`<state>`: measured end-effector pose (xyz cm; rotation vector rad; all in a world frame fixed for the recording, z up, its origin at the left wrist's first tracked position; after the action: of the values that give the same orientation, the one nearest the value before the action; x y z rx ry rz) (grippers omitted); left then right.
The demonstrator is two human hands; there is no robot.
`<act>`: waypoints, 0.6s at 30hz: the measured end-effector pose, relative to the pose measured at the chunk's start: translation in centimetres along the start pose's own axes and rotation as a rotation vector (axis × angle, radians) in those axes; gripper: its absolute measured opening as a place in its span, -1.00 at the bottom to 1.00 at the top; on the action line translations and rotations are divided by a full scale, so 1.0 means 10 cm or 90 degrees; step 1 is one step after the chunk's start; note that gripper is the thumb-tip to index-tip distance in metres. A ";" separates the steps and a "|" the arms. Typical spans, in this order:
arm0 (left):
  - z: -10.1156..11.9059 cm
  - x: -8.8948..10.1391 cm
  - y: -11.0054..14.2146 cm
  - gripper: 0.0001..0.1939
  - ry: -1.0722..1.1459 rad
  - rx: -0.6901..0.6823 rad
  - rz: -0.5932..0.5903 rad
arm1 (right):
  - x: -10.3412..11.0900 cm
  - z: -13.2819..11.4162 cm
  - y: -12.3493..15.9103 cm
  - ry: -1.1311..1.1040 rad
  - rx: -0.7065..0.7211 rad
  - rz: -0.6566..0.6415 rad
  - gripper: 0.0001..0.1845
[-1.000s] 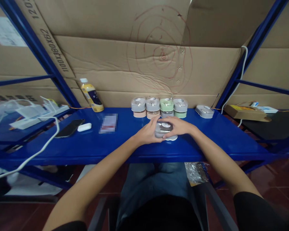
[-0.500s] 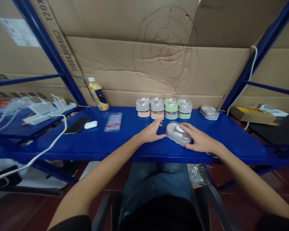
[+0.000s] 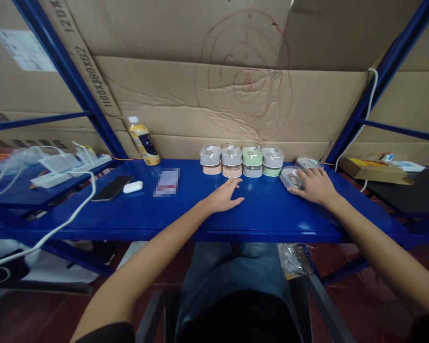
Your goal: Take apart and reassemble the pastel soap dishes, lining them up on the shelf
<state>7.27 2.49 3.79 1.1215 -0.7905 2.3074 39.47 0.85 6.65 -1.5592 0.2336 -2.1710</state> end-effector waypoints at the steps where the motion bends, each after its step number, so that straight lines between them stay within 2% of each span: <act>1: 0.00 0.00 0.00 -0.35 0.001 -0.002 0.000 | -0.07 0.04 -0.09 0.006 -0.016 -0.004 -0.13; 6: -0.02 -0.01 -0.01 -0.37 0.007 -0.010 0.008 | -0.38 0.20 -0.52 0.020 -0.074 -0.045 -0.16; 10: -0.04 -0.01 -0.02 -0.38 0.012 -0.010 0.010 | -0.51 0.27 -0.73 -0.010 -0.100 -0.047 -0.12; 14: -0.05 -0.03 -0.03 -0.39 0.012 -0.012 0.003 | -0.43 0.28 -0.80 -0.067 -0.106 0.009 -0.07; 18: -0.08 -0.04 -0.04 -0.38 0.009 -0.010 0.004 | -0.15 0.12 -0.90 -0.169 -0.077 0.097 0.07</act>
<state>7.26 3.25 3.17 1.0970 -0.8065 2.3082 38.57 9.60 9.31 -1.8135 0.3901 -1.8422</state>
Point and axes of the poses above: each hand's wrist, its own y-axis away from the middle knuckle, its own x-axis out of the back of the hand, z = x × y, the point moved 7 cm from there along -y, towards the middle knuckle, and after that the axes turned 3 degrees about x, right-handed, at the moved point
